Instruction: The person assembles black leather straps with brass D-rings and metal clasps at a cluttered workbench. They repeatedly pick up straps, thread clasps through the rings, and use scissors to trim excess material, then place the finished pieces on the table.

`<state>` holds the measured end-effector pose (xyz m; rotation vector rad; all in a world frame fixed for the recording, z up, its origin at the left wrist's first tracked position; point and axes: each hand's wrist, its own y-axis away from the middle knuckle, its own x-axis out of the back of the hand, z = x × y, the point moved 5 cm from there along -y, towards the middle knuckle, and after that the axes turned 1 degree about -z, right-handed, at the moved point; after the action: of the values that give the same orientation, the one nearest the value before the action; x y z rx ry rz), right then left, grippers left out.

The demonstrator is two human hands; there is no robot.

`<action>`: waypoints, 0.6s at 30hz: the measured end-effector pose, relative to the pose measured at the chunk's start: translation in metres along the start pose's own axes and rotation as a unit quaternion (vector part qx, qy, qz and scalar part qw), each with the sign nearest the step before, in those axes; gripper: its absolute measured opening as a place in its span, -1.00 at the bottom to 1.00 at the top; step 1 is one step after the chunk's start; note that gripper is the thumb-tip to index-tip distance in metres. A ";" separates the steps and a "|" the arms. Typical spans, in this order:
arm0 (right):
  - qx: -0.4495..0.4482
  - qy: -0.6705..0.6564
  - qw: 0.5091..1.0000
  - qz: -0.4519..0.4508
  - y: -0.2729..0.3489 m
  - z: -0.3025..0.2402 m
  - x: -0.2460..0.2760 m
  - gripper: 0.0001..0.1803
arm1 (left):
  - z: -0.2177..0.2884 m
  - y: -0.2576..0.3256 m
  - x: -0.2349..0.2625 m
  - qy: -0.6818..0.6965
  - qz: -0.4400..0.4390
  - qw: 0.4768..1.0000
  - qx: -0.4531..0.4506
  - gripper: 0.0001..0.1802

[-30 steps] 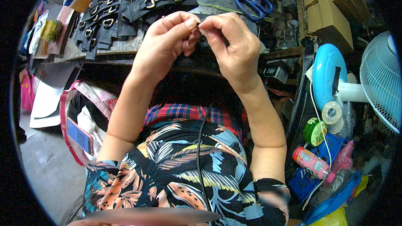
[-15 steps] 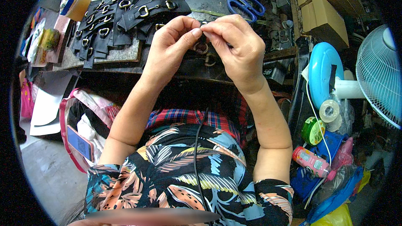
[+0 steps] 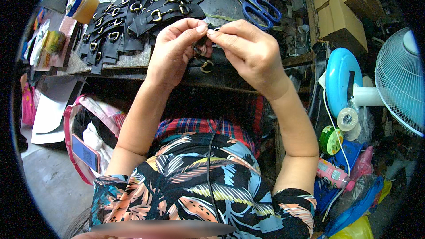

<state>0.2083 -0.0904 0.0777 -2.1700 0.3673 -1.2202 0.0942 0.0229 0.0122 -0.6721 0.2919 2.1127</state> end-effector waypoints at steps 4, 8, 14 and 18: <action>-0.175 -0.140 0.973 -0.050 -0.014 0.043 0.028 -0.71 | 0.001 0.001 0.000 -0.002 0.021 1.000 0.008 -0.83; -0.275 0.273 0.901 -0.197 -0.027 0.097 0.036 -0.58 | 0.005 0.002 -0.001 0.018 0.033 0.999 -0.020 -0.85; -0.324 0.271 0.867 -0.264 -0.029 0.127 0.035 -0.56 | 0.003 0.001 0.002 0.020 0.050 0.998 -0.031 -0.85; -0.360 0.033 0.902 -0.235 -0.035 0.112 0.046 -0.65 | 0.003 0.002 0.002 0.010 0.055 0.998 -0.035 -0.83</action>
<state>0.3253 -0.0444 0.0874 -2.9815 0.3724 -1.5982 0.0908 0.0244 0.0130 -0.7329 0.2718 2.2316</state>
